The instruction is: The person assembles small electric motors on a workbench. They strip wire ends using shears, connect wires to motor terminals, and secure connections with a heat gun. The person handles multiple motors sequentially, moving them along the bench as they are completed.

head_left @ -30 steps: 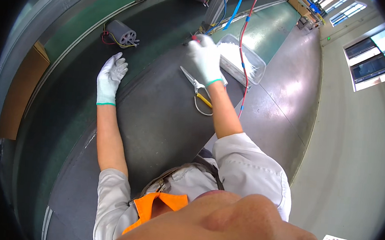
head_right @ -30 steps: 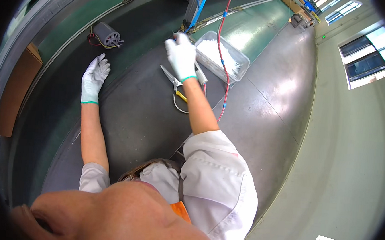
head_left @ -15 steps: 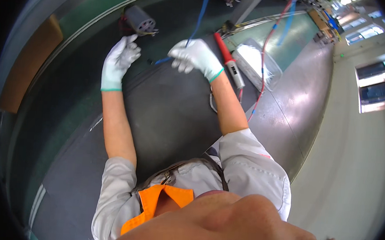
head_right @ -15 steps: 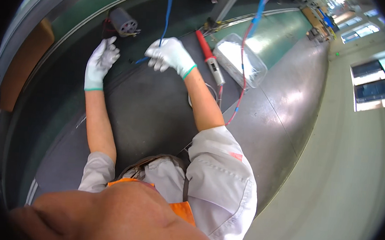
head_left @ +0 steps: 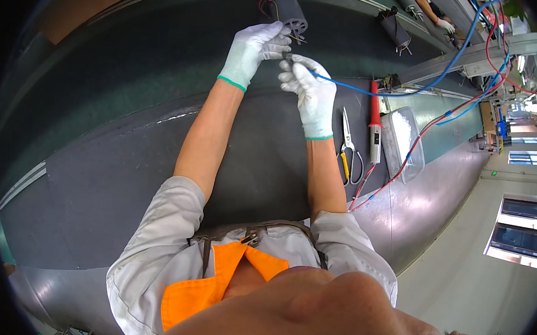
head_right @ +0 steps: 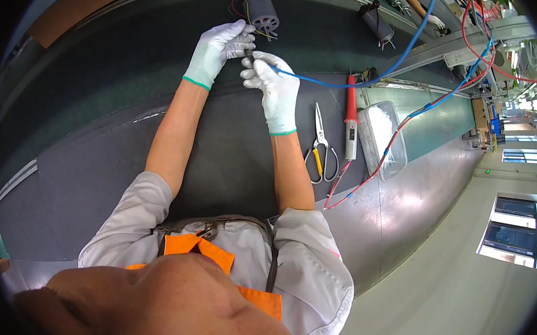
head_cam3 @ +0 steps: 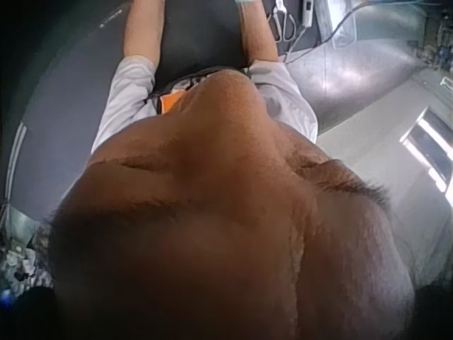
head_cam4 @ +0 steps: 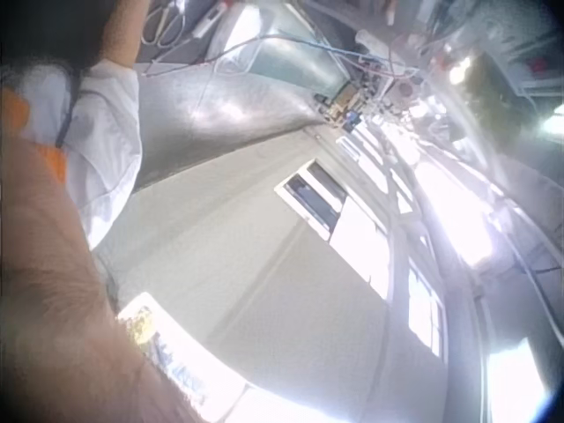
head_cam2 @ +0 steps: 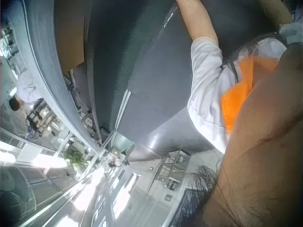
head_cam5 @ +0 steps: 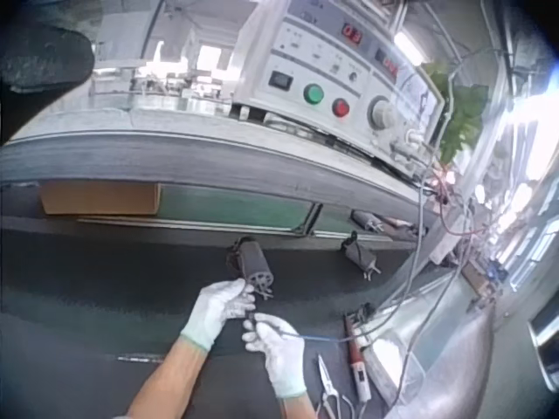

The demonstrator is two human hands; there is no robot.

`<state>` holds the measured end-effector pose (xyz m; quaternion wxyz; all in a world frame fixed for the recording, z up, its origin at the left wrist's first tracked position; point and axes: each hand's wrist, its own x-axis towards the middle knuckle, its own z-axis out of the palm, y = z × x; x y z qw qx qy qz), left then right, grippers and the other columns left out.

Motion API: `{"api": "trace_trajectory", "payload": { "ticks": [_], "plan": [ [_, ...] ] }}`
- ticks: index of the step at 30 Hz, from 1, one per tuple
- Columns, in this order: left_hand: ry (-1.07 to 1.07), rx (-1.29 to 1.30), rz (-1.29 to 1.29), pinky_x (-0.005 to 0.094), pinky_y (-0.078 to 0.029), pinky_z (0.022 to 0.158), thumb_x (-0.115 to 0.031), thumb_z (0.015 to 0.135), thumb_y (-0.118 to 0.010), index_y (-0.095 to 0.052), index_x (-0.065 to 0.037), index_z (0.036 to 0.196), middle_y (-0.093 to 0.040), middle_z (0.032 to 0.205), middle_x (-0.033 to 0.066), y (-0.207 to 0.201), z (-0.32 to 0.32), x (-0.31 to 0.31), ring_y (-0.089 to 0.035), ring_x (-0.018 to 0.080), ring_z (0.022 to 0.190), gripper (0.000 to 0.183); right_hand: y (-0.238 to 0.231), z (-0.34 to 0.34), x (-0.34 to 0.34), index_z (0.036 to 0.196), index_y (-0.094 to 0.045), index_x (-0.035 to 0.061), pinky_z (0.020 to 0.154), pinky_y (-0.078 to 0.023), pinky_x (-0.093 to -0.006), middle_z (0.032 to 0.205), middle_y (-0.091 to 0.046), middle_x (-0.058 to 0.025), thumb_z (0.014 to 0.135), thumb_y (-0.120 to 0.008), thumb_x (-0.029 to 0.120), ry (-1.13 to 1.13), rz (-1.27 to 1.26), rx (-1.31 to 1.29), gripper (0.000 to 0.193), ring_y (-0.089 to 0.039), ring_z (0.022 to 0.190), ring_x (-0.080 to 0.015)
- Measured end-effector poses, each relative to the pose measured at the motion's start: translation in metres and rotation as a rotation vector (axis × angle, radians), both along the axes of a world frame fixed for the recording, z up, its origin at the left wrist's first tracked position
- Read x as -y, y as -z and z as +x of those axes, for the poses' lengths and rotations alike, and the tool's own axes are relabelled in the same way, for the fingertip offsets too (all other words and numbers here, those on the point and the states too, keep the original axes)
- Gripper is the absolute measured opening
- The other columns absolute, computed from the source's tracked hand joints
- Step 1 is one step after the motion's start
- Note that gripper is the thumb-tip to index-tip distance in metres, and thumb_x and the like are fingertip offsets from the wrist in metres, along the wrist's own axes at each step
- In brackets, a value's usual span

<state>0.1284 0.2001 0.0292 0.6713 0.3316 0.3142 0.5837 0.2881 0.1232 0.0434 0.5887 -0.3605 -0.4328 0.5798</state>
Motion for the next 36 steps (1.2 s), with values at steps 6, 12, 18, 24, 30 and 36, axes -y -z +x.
{"api": "trace_trajectory", "payload": {
  "ticks": [6,12,18,24,30,36],
  "plan": [
    [-0.044,0.019,0.019,0.0335,-0.061,0.07,-0.029,0.097,-0.071,-0.07,0.005,0.109,-0.073,0.094,0.0135,-0.004,0.005,0.002,-0.072,0.0213,0.077,0.036,0.005,-0.011,-0.016,0.119,-0.063,-0.0066,0.066,-0.061,-0.0298,0.097,-0.073,-0.0162,0.1,-0.064,0.007,0.117,0.0,-0.114,0.024,-0.073,0.077,-0.0202],
    [-0.031,0.026,0.026,0.033,-0.06,0.069,-0.028,0.098,-0.071,-0.07,0.005,0.109,-0.074,0.094,0.013,-0.002,0.001,0.0,-0.072,0.021,0.077,0.035,0.011,-0.013,-0.02,0.119,-0.063,-0.0062,0.064,-0.061,-0.0299,0.097,-0.073,-0.0165,0.1,-0.064,0.007,0.092,-0.039,-0.139,0.023,-0.073,0.076,-0.0203],
    [-0.027,0.0,0.02,0.0318,-0.06,0.069,-0.027,0.097,-0.071,-0.07,0.005,0.109,-0.074,0.095,0.0133,-0.006,0.001,0.002,-0.072,0.0202,0.078,0.034,0.011,-0.013,-0.019,0.119,-0.063,-0.006,0.062,-0.06,-0.0298,0.097,-0.073,-0.0168,0.099,-0.064,0.007,0.081,-0.07,-0.174,0.023,-0.073,0.074,-0.0212],
    [-0.006,0.031,0.036,0.0311,-0.06,0.068,-0.026,0.097,-0.07,-0.07,0.005,0.11,-0.075,0.096,0.0137,-0.002,-0.001,0.001,-0.073,0.0193,0.078,0.033,0.014,-0.01,-0.021,0.119,-0.062,-0.006,0.062,-0.059,-0.0299,0.097,-0.073,-0.0162,0.1,-0.063,0.007,0.046,-0.079,-0.225,0.023,-0.072,0.074,-0.021],
    [0.042,-0.043,0.058,0.0298,-0.058,0.071,-0.025,0.1,-0.068,-0.072,0.004,0.111,-0.074,0.096,0.0112,0.001,-0.002,-0.002,-0.071,0.0166,0.078,0.031,0.015,-0.013,-0.024,0.119,-0.062,-0.0063,0.062,-0.058,-0.0303,0.096,-0.072,-0.0161,0.1,-0.063,0.006,0.05,-0.097,-0.262,0.023,-0.071,0.074,-0.0214],
    [-0.003,-0.01,0.092,0.025,-0.054,0.07,-0.026,0.1,-0.067,-0.072,0.004,0.113,-0.073,0.094,0.0087,0.003,0.0,-0.002,-0.068,0.0121,0.076,0.032,0.014,-0.023,-0.029,0.118,-0.062,-0.0062,0.064,-0.06,-0.0321,0.098,-0.072,-0.0155,0.098,-0.064,0.007,0.087,-0.084,-0.311,0.024,-0.072,0.076,-0.0214]
  ]
}}
